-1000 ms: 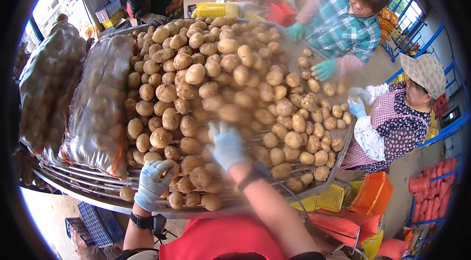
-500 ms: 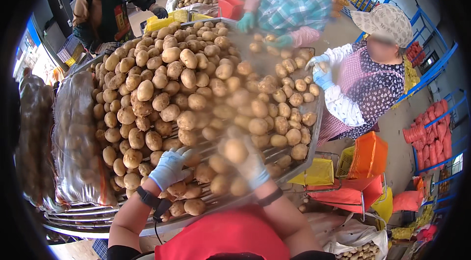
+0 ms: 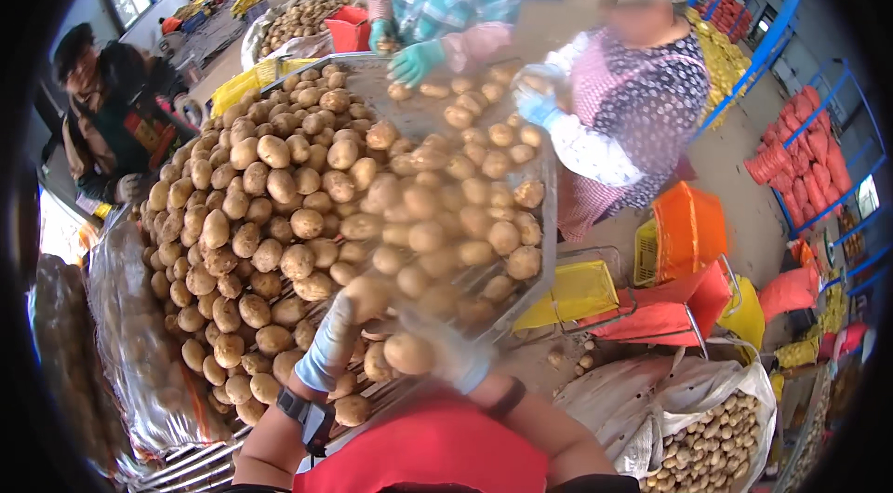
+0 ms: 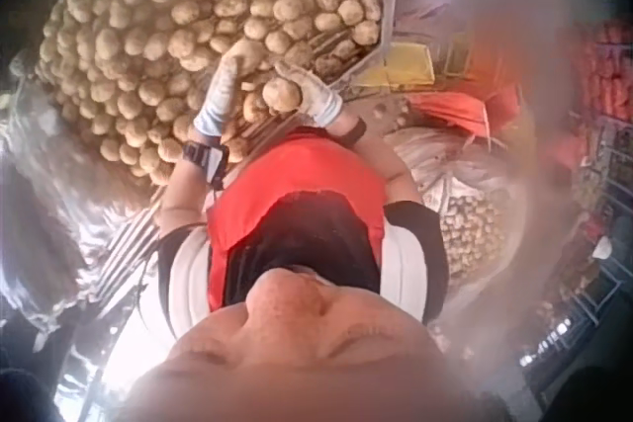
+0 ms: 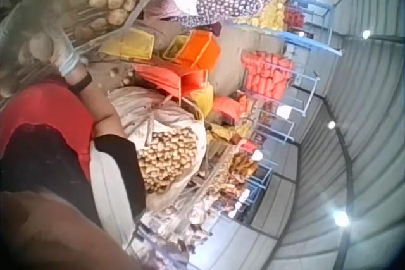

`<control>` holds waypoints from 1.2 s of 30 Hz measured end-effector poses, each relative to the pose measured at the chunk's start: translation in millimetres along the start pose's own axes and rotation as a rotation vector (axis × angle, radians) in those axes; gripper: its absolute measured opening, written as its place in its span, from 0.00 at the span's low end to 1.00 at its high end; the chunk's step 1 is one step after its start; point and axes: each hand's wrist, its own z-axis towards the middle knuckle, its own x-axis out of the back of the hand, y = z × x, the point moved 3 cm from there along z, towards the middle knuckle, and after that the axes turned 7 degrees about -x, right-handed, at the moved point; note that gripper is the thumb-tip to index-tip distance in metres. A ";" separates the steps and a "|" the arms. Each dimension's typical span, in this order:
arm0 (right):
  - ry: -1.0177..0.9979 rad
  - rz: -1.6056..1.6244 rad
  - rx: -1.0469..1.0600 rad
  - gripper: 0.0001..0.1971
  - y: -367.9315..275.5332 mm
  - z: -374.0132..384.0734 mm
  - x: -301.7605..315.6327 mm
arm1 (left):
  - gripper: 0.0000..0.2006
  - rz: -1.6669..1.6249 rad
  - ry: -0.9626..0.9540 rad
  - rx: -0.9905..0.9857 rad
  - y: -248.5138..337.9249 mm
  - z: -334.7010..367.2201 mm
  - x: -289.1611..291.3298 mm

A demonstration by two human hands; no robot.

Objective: Sorting harvested potatoes on a metal sorting table in a large storage facility.

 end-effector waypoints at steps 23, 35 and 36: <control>0.930 -1.140 0.818 0.13 -86.3 -30.8 98.4 | 0.16 1.140 -0.096 -0.209 -7.8 -50.2 14.6; 0.607 -1.332 0.542 0.33 -81.3 129.5 96.5 | 0.15 1.025 -0.037 -0.008 -10.0 -65.0 26.9; 0.600 -1.343 0.527 0.33 -85.6 118.4 86.6 | 0.14 1.050 0.056 -0.001 -12.9 -71.5 37.9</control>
